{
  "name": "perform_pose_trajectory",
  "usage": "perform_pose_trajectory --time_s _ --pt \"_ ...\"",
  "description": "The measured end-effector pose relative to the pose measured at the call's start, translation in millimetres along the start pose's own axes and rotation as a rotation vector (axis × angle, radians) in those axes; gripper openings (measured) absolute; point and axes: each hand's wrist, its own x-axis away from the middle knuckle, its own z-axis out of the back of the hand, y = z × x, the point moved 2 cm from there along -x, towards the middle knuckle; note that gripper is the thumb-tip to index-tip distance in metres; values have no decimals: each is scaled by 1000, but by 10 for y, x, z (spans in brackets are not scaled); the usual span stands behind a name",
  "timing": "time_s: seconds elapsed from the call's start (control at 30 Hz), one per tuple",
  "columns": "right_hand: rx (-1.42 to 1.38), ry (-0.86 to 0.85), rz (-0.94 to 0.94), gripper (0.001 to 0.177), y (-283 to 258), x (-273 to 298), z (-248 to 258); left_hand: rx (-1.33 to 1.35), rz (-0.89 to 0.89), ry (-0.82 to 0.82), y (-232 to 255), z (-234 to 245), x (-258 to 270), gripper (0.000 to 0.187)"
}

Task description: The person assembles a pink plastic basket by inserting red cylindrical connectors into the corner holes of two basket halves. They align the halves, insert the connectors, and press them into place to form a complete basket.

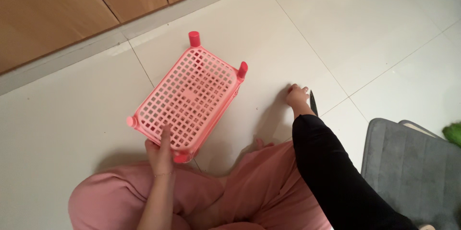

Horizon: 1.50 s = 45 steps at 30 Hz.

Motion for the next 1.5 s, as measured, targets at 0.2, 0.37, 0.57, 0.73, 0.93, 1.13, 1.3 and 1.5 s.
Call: perform_pose_trajectory --time_s 0.2,0.37,0.57,0.73,0.93,1.13,1.3,1.5 --pt "-939 -132 37 29 -390 163 204 -29 28 13 -228 -221 231 52" --pt "-1138 202 484 45 -827 773 1077 -235 -232 23 -326 -676 396 104" --pt "-1318 179 783 42 -1321 2158 1703 -158 138 -27 -418 -1033 421 109" --pt "-947 -110 939 31 -2039 3264 1350 -378 205 0 -434 -1053 344 112" --pt "-508 46 1024 33 -2717 3945 1149 -516 270 -48 -462 -1089 328 122" --pt "-229 157 1159 30 -3009 4168 1072 -510 500 -168 -97 -1123 476 93" --pt "-130 171 1171 27 -3104 4126 1042 -462 509 -146 172 -1076 539 91" --pt "-106 128 1159 29 -3080 4104 997 -482 437 -140 101 -1086 547 79"
